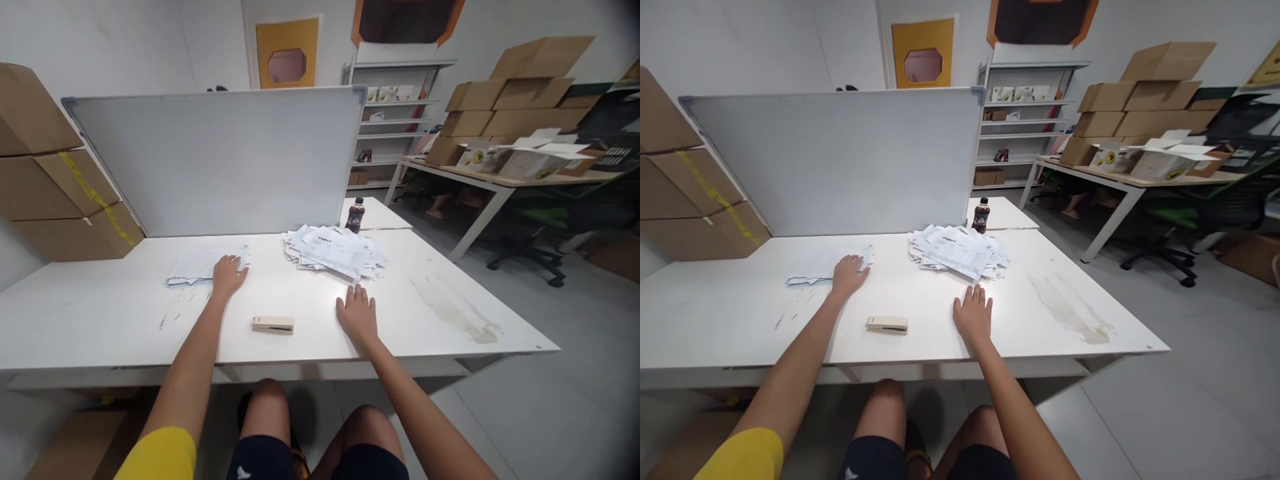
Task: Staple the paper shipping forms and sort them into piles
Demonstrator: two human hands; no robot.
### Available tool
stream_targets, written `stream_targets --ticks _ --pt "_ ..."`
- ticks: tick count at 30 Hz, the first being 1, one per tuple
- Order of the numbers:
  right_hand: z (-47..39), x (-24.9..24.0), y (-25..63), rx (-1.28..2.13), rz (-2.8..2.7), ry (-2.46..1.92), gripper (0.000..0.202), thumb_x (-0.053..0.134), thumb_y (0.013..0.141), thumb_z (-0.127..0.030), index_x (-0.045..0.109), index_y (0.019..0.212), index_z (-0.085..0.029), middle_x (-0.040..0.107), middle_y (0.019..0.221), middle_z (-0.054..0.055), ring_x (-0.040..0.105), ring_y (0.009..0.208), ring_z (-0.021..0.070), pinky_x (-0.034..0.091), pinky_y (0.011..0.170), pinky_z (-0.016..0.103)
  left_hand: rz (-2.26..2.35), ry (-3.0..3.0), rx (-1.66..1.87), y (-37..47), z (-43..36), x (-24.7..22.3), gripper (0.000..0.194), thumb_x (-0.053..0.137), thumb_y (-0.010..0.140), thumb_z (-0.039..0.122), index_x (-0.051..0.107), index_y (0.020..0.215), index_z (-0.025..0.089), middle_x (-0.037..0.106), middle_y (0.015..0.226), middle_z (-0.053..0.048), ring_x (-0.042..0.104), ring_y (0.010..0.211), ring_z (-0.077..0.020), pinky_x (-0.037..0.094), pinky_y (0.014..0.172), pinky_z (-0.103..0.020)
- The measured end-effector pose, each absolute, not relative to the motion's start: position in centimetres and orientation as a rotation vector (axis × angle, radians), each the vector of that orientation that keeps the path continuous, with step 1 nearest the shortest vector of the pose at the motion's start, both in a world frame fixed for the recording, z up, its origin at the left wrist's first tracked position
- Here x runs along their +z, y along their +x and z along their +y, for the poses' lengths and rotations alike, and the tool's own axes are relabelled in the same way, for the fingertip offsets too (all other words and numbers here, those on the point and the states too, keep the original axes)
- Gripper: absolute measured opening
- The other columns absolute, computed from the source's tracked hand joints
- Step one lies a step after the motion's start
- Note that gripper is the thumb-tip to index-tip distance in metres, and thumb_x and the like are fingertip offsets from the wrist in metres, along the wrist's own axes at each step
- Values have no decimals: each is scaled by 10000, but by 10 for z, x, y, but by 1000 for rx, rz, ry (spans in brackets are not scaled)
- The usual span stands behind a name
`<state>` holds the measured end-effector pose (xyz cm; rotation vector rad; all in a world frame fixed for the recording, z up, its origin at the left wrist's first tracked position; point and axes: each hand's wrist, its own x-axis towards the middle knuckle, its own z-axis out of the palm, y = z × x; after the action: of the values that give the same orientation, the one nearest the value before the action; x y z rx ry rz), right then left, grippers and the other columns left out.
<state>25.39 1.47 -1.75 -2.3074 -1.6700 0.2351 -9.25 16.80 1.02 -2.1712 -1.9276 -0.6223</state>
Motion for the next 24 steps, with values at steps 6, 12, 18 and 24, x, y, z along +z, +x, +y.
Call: stream_targets --ticks 6,12,18,24 --pt "14 -14 251 223 -1662 -2313 665 237 953 -385 258 1508 -19 196 1591 181 144 1477 291 100 1184 478 -1937 -2185 -563 -95 169 7 440 413 932 396 593 1268 178 622 1281 -134 449 1297 -322 296 1090 -477" --pt "14 -15 251 212 -1660 -2313 659 239 955 -388 274 1503 -24 213 1587 178 157 1474 290 108 1183 476 -1996 -2173 -815 -96 152 13 398 314 972 355 655 1089 187 706 1058 -115 632 1005 -268 452 866 -363" --pt "15 -18 251 191 -1669 -2317 659 248 952 -385 283 1499 -18 223 1583 182 167 1471 292 111 1179 476 -2004 -1705 -2032 -81 110 11 308 410 948 425 609 939 190 680 912 -63 619 912 -201 479 842 -307" --pt "15 -23 253 179 -1664 -2308 670 251 948 -394 279 1499 -14 221 1583 187 167 1470 296 118 1175 481 -1625 -773 -3388 -97 102 1 372 573 842 251 501 1206 272 637 1145 -56 628 1028 -164 498 929 -352"
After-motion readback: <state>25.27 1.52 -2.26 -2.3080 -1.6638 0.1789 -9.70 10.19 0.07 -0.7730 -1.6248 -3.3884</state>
